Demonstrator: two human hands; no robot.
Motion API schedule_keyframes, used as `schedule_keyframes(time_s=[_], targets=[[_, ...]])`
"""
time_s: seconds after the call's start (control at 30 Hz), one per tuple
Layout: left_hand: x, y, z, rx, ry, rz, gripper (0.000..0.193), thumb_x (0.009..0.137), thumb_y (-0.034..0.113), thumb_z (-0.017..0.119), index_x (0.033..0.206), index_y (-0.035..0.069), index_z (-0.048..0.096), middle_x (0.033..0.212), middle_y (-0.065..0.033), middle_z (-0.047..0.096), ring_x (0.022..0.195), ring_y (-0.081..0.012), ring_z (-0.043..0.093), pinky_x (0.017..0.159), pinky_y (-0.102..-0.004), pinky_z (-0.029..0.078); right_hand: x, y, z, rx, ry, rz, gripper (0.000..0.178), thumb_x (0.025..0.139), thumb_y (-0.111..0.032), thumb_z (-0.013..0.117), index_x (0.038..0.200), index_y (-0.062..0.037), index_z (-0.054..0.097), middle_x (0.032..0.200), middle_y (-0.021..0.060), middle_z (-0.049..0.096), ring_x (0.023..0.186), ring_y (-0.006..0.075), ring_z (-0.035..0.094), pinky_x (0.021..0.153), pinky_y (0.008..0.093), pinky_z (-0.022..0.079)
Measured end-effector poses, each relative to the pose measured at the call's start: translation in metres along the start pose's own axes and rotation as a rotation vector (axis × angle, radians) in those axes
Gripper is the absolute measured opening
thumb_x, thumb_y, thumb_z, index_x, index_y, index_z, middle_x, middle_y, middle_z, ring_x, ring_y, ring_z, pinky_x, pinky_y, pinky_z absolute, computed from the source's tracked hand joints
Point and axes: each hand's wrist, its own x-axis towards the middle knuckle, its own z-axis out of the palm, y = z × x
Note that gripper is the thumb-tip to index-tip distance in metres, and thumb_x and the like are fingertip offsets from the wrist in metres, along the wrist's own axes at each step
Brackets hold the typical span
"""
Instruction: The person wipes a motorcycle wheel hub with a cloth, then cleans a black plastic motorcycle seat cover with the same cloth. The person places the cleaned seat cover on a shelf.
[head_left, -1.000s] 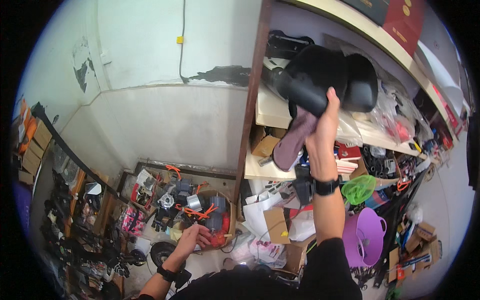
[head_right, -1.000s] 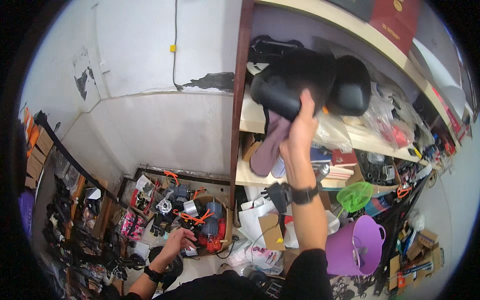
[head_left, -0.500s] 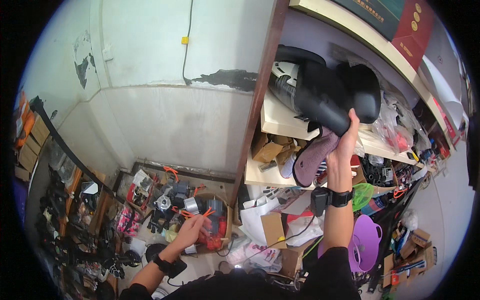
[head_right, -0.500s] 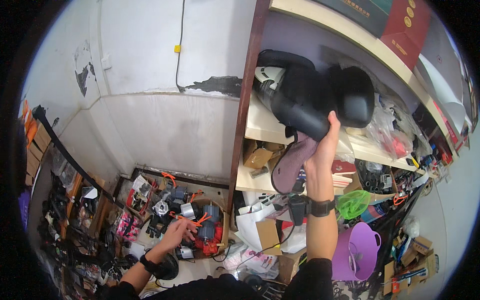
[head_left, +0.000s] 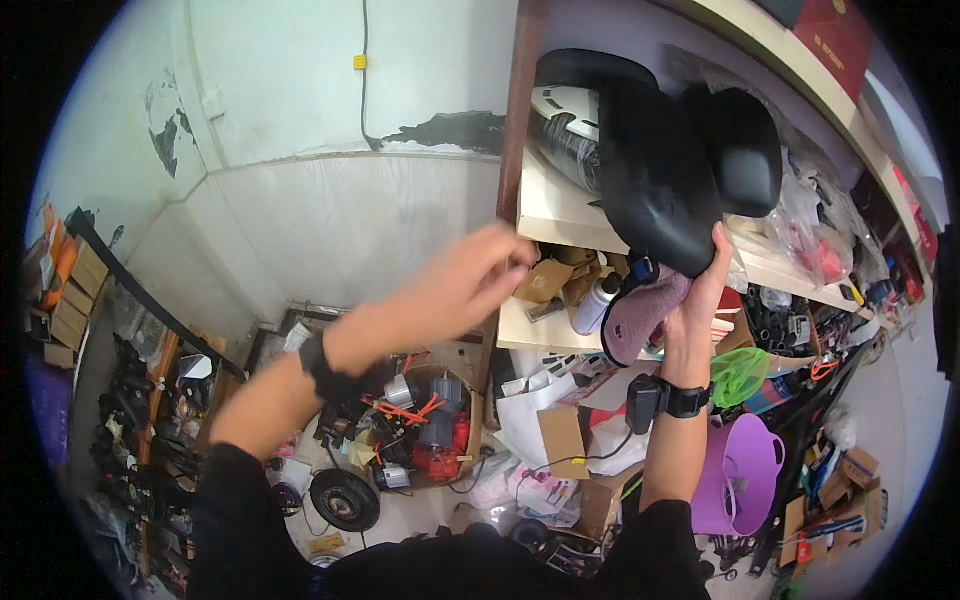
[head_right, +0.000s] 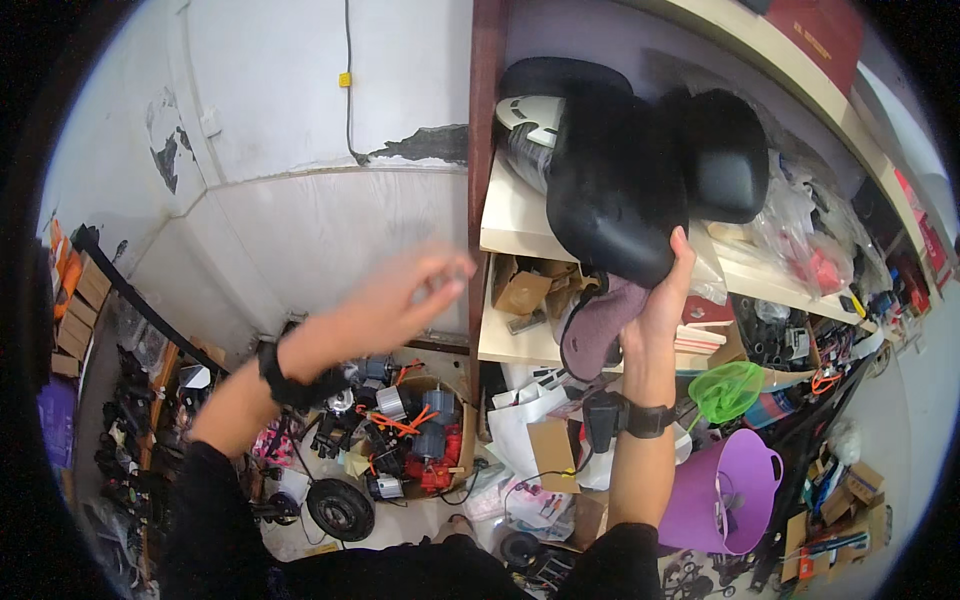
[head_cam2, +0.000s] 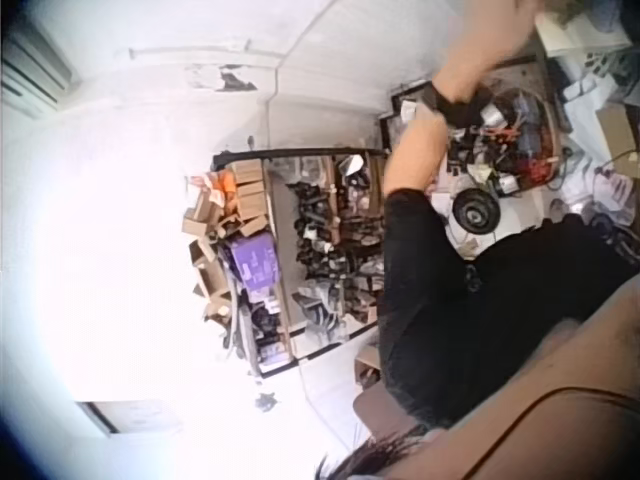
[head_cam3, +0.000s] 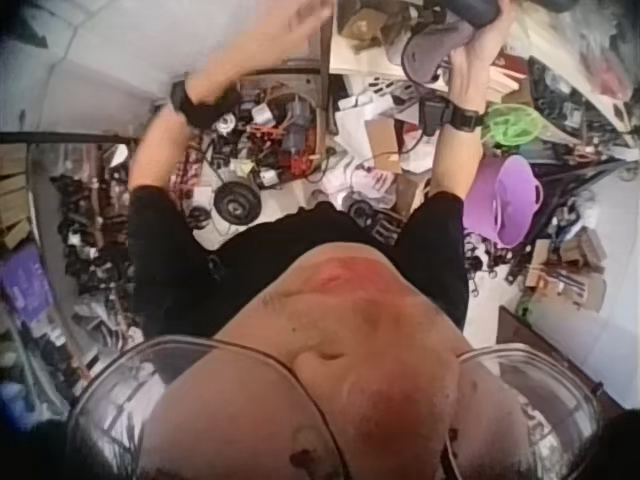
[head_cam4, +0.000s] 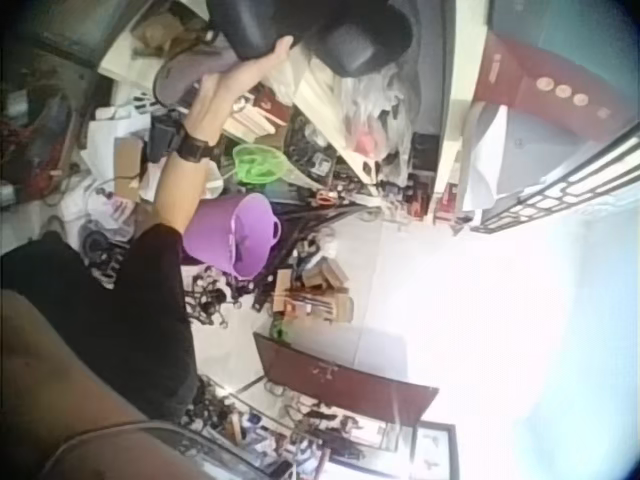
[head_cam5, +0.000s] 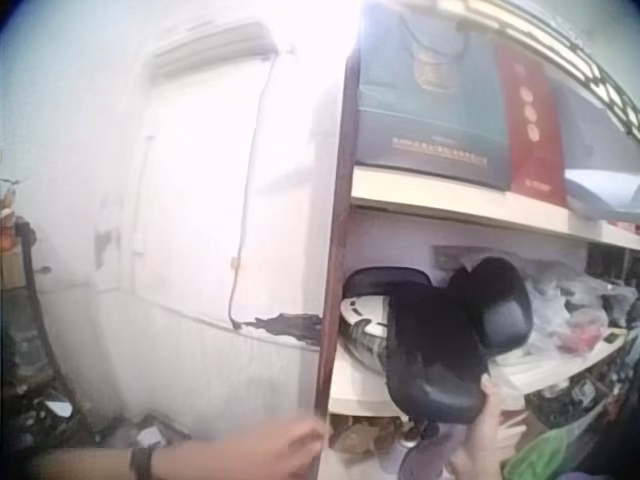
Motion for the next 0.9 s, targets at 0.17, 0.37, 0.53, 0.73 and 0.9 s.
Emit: schedule_keyframes(time_s=[0.17, 0.37, 0.53, 0.73, 0.9], targets=[[0.120, -0.017, -0.025, 0.336, -0.110, 0.258, 0.025, 0.094, 0.019, 0.055, 0.113, 0.003, 0.058, 0.107, -0.0158, 0.058, 0.104, -0.0311, 0.058, 0.090, -0.0388, 0.047, 0.003, -0.009, -0.010, 0.042, -0.017, 0.045, 0.049, 0.094, -0.038, 0.054, 0.128, -0.0034, 0.053, 0.124, 0.0119, 0.061, 0.110, 0.0269, 0.061, 0.096, 0.0402, 0.049], [0.191, -0.038, -0.029, 0.488, -0.251, 0.118, 0.030, 0.093, 0.022, 0.055, 0.112, -0.001, 0.059, 0.115, -0.0206, 0.057, 0.112, -0.0366, 0.055, 0.097, -0.0425, 0.044, -0.006, -0.024, -0.022, 0.008, -0.037, 0.090, 0.051, 0.093, -0.040, 0.055, 0.128, -0.0026, 0.052, 0.123, 0.0124, 0.062, 0.107, 0.0270, 0.063, 0.094, 0.0395, 0.050], [0.233, -0.074, -0.027, 0.524, -0.024, 0.145, 0.034, 0.091, 0.021, 0.053, 0.115, -0.003, 0.059, 0.124, -0.0238, 0.054, 0.119, -0.0390, 0.051, 0.102, -0.0452, 0.041, -0.012, -0.037, -0.023, 0.057, -0.017, 0.138, 0.049, 0.093, -0.039, 0.056, 0.126, -0.0026, 0.053, 0.120, 0.0125, 0.063, 0.104, 0.0262, 0.064, 0.093, 0.0388, 0.051], [0.270, -0.082, -0.010, 0.826, -0.047, -0.043, 0.042, 0.091, 0.024, 0.052, 0.125, 0.000, 0.059, 0.149, -0.0262, 0.032, 0.136, -0.0449, 0.034, 0.111, -0.0487, 0.032, -0.027, -0.045, -0.009, 0.006, 0.119, 0.096, 0.045, 0.094, -0.037, 0.058, 0.124, -0.0039, 0.054, 0.118, 0.0107, 0.063, 0.104, 0.0237, 0.064, 0.092, 0.0371, 0.052], [0.287, -0.081, -0.006, 0.910, -0.054, -0.335, 0.051, 0.092, 0.031, 0.052, 0.139, 0.011, 0.052, 0.160, -0.0218, 0.010, 0.140, -0.0494, 0.023, 0.112, -0.0552, 0.029, -0.037, -0.047, -0.014, -0.150, 0.119, 0.212, 0.051, 0.095, -0.044, 0.059, 0.127, -0.0054, 0.052, 0.115, 0.0084, 0.064, 0.099, 0.0200, 0.065, 0.084, 0.0347, 0.055]])
